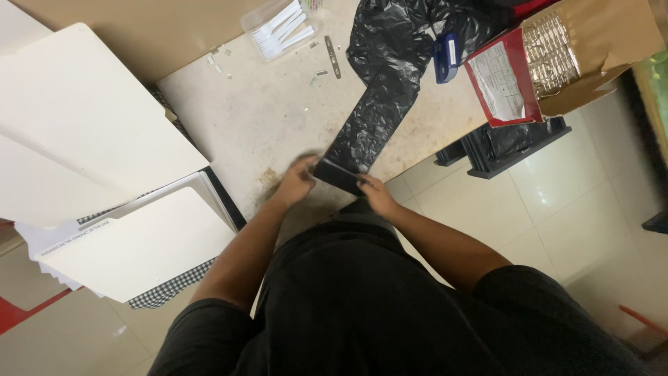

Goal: Fold several large black trash bags and organize office papers into folders.

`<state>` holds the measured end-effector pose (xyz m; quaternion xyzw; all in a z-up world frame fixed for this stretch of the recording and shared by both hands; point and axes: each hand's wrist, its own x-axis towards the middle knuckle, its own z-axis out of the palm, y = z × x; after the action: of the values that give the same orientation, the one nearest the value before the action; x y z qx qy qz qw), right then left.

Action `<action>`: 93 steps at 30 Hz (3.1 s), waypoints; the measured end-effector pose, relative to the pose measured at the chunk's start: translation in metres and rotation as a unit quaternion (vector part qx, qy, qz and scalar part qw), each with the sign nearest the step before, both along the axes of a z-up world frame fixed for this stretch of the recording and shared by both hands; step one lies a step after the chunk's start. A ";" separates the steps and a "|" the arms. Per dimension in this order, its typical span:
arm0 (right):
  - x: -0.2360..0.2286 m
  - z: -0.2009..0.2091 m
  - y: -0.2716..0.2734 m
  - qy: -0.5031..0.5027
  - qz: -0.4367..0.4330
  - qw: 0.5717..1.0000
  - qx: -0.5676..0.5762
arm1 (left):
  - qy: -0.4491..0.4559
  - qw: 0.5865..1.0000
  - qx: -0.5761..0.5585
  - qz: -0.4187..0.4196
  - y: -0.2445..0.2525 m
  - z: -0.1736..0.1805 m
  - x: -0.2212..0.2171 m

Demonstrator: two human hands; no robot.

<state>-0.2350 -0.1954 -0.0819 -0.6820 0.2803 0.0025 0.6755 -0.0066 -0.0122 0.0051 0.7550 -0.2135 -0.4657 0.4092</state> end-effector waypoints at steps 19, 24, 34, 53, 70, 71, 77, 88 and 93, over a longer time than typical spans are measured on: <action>0.026 0.048 -0.021 0.122 -0.162 0.965 -0.169 | -0.185 0.976 -0.065 0.094 -0.043 -0.038 -0.017; 0.036 0.119 -0.014 0.031 0.143 0.879 -0.454 | -0.199 0.973 -0.006 0.118 -0.043 -0.069 -0.021; 0.053 0.110 -0.002 0.086 0.189 0.853 -0.478 | -0.169 0.970 0.172 0.035 -0.044 -0.065 -0.011; 0.096 0.078 -0.054 0.046 0.118 0.953 -0.275 | 0.102 0.900 -0.133 0.402 -0.067 -0.073 -0.064; 0.129 0.135 -0.093 0.004 0.462 0.710 -0.532 | 0.083 0.849 -0.205 0.479 -0.100 -0.042 -0.082; 0.128 0.132 -0.093 0.026 0.485 0.701 -0.523 | 0.098 0.859 -0.171 0.472 -0.098 -0.057 -0.086; 0.121 0.129 -0.087 0.008 0.477 0.707 -0.521 | 0.092 0.876 -0.102 0.462 -0.090 -0.058 -0.091; 0.114 0.108 -0.086 -0.021 0.468 0.725 -0.504 | 0.171 0.875 -0.072 0.446 -0.074 -0.042 -0.078; 0.115 0.115 -0.082 -0.013 0.466 0.725 -0.508 | 0.225 0.859 -0.060 0.456 -0.077 -0.004 -0.076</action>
<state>-0.1196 -0.2777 0.0328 -0.9678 -0.1215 0.1655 0.1459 -0.0822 -0.0890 0.0008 0.6167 0.2255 -0.3702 0.6571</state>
